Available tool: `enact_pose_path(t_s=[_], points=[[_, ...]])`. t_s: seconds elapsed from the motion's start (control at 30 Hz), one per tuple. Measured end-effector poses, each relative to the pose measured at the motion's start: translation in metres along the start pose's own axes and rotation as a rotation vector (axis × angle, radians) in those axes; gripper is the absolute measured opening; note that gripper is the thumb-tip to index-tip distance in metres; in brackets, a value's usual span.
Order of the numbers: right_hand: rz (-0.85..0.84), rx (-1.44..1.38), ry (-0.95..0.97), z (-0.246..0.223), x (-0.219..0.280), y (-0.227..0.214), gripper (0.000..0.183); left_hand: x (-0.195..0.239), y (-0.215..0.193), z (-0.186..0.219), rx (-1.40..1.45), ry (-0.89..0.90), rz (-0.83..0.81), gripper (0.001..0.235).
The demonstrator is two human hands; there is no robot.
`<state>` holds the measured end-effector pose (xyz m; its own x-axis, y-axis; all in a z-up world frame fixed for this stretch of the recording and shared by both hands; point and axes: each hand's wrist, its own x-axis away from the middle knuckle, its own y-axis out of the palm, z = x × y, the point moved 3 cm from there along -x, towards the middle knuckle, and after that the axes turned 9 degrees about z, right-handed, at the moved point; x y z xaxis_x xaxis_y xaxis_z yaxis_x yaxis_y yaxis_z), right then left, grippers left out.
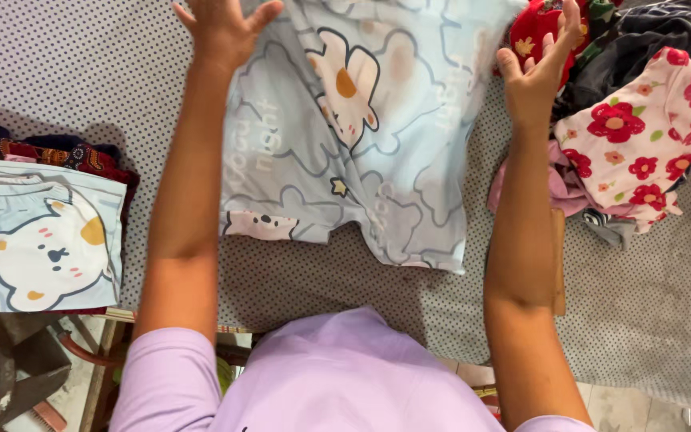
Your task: The person irons a light blue baby onesie with a bear pattern on a perforated ironing board. They smooth the fabric, iron both sides, fold the garment, and place it on a stack of other folded clothes.
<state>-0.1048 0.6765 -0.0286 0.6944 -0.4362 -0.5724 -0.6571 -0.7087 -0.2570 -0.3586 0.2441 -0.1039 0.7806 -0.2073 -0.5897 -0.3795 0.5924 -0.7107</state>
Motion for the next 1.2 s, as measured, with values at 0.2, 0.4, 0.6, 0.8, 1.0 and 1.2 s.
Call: enact_pose_path(t_s=[0.2, 0.4, 0.6, 0.8, 1.0, 1.2], points=[[-0.101, 0.456, -0.028, -0.014, 0.135, 0.000, 0.080, 0.137, -0.039, -0.007, 0.063, -0.213, -0.014, 0.089], [-0.076, 0.868, 0.346, -0.019, 0.299, -0.025, 0.064, 0.302, -0.109, -0.001, -0.059, -0.443, -0.162, 0.072], [0.113, 0.715, 0.504, 0.015, 0.299, -0.058, 0.031, 0.320, -0.094, 0.018, 0.892, -0.842, -0.063, 0.047], [0.296, 0.497, 0.391, 0.008, 0.290, -0.085, 0.024, 0.300, -0.163, -0.001, 1.423, -0.844, 0.204, 0.057], [0.230, 0.602, 0.543, -0.021, 0.307, -0.076, 0.039, 0.342, -0.188, -0.019, 0.507, -0.773, -0.272, 0.057], [0.210, 0.615, 0.394, -0.062, 0.306, -0.089, 0.053, 0.386, -0.219, -0.039, 0.592, -0.994, -0.036, 0.034]])
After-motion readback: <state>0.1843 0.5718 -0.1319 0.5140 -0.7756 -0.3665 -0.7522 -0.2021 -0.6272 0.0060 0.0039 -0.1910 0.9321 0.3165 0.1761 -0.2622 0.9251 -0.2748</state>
